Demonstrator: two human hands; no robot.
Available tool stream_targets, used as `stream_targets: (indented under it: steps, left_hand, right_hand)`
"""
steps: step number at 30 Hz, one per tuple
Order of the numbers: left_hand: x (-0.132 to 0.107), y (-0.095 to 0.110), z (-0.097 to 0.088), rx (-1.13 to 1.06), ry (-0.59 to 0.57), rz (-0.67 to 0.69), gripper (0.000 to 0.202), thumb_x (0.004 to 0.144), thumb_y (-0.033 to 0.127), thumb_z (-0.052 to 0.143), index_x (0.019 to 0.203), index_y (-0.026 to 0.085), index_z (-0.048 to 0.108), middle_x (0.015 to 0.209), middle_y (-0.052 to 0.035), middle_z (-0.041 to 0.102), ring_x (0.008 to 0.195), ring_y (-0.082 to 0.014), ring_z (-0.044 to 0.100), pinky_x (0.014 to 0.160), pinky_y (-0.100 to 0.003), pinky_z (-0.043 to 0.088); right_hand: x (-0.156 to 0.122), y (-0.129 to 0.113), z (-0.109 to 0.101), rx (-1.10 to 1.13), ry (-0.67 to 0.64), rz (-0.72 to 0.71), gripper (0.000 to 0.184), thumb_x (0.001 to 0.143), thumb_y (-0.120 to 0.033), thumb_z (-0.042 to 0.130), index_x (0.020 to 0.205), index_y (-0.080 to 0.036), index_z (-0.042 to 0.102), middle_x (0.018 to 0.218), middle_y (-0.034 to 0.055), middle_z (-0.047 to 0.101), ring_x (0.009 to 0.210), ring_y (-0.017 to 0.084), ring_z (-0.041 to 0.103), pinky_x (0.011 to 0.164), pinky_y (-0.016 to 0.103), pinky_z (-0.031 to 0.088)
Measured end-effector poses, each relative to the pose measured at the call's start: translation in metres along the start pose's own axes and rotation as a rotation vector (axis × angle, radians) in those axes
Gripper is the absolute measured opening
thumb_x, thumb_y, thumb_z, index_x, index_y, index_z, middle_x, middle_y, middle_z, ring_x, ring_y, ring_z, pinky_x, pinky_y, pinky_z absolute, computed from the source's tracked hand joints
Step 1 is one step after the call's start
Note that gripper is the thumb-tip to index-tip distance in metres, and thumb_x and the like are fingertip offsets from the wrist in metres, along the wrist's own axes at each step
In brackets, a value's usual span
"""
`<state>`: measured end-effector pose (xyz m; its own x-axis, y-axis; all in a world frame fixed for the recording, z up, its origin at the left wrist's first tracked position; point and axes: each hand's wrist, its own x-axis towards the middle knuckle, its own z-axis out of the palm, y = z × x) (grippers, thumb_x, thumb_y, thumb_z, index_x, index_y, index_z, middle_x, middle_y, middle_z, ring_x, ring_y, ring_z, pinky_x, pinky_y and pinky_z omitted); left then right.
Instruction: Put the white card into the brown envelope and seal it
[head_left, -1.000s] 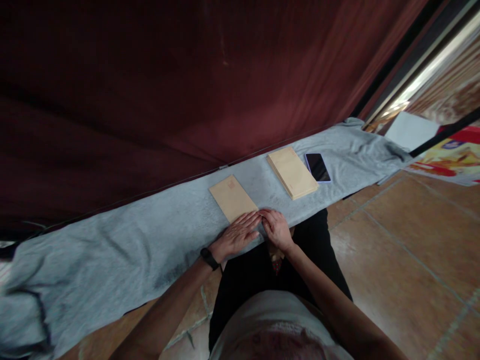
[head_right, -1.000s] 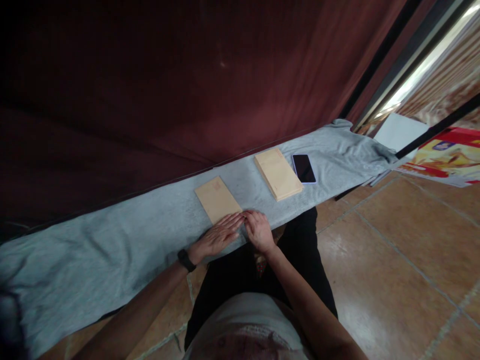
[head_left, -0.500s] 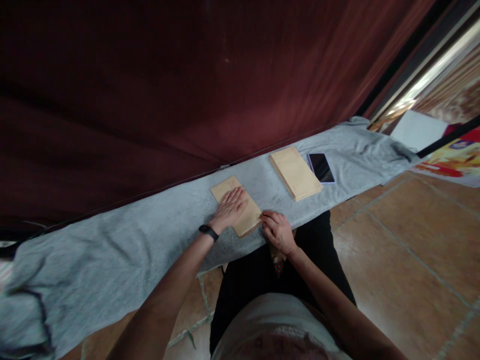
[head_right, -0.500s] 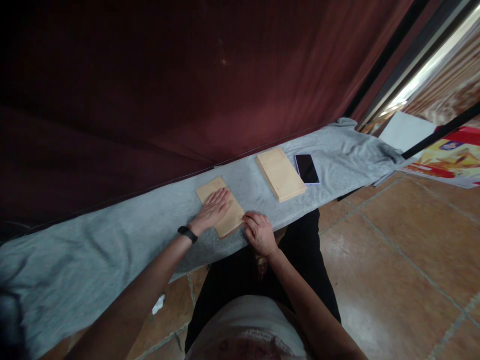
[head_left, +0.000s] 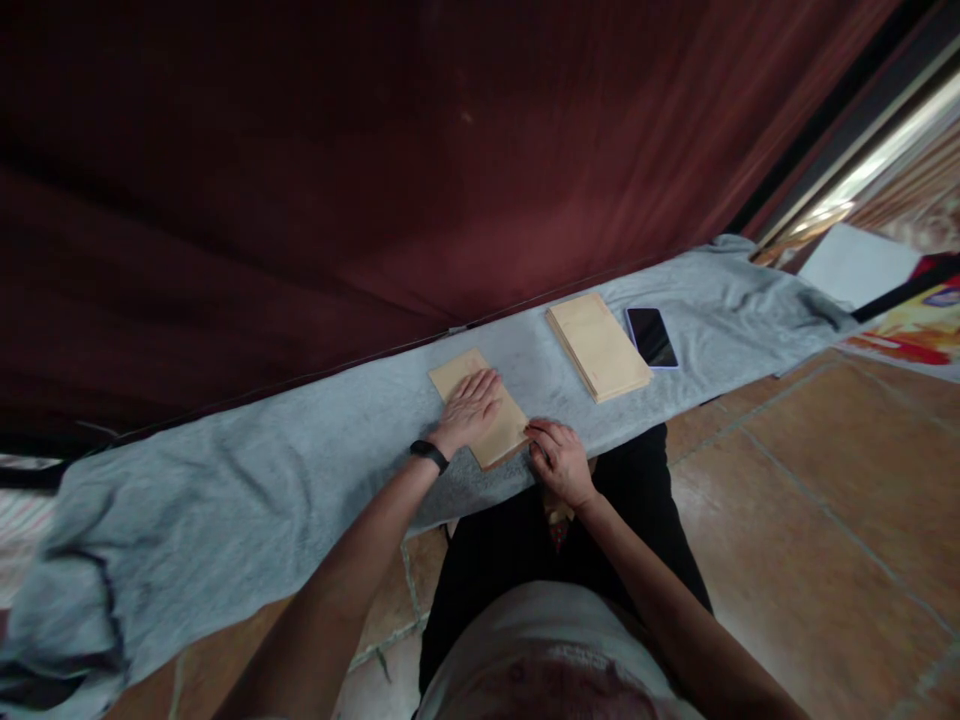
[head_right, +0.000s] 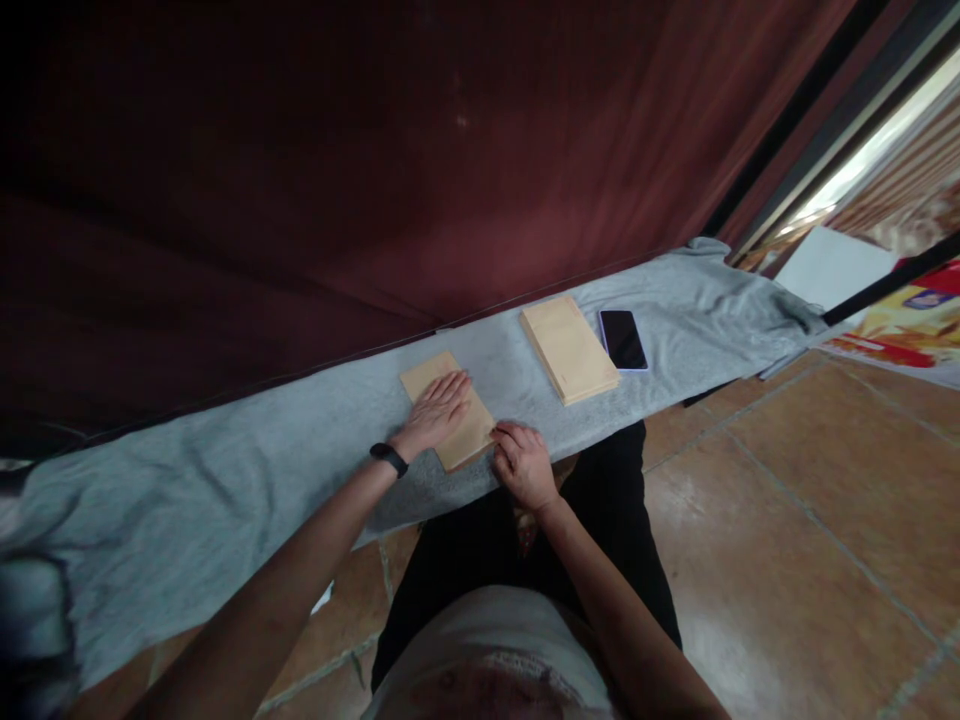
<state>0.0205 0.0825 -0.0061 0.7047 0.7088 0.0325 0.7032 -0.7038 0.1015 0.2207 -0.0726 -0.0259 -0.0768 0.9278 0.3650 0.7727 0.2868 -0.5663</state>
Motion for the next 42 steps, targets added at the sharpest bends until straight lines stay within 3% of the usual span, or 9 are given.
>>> stream_targets:
  steps: [10,17,26,38,42]
  left_hand:
    - [-0.037,0.035,-0.001,-0.047,-0.019,0.12,0.059,0.108,0.04,0.022,0.161,0.014,0.029,0.168,-0.0067,0.029,0.157,-0.0183,0.02,0.129,-0.04,0.013]
    - [-0.059,0.053,-0.002,-0.091,-0.02,0.161,0.057,0.109,0.04,0.023,0.162,0.021,0.027,0.168,-0.0034,0.029,0.157,-0.0152,0.022,0.129,-0.038,0.013]
    - [-0.075,0.07,-0.003,-0.095,-0.004,0.198,0.062,0.108,0.047,0.03,0.161,0.015,0.027,0.169,-0.0081,0.025,0.157,-0.0199,0.02,0.129,-0.04,0.011]
    - [-0.08,0.075,0.012,-0.15,0.084,0.135,0.054,0.105,0.035,0.041,0.155,0.013,0.04,0.161,-0.0117,0.042,0.152,-0.0197,0.035,0.126,-0.039,0.027]
    - [-0.086,0.073,0.013,-0.174,0.136,0.141,0.047,0.105,0.029,0.042,0.151,0.016,0.047,0.157,-0.0106,0.049,0.148,-0.0196,0.042,0.123,-0.041,0.036]
  right_hand:
    - [-0.002,0.003,0.002,-0.014,0.008,-0.018,0.031,0.099,-0.023,0.05,0.126,-0.023,0.065,0.131,0.0094,0.066,0.118,0.027,0.059,0.1,0.046,0.045]
    - [-0.003,0.002,0.002,-0.015,0.018,-0.032,0.031,0.099,-0.022,0.049,0.126,-0.022,0.064,0.131,0.0097,0.066,0.119,0.027,0.058,0.1,0.046,0.045]
    - [-0.005,0.003,0.002,-0.017,0.013,-0.049,0.031,0.101,-0.023,0.048,0.127,-0.022,0.064,0.133,0.0094,0.065,0.122,0.027,0.058,0.102,0.044,0.044]
    - [-0.008,0.003,0.001,-0.018,0.022,-0.055,0.031,0.101,-0.022,0.047,0.127,-0.022,0.064,0.132,0.0095,0.066,0.123,0.026,0.058,0.104,0.045,0.044]
    - [-0.008,0.002,0.001,-0.007,0.021,-0.044,0.032,0.101,-0.022,0.047,0.128,-0.022,0.064,0.133,0.0099,0.066,0.124,0.027,0.058,0.103,0.046,0.045]
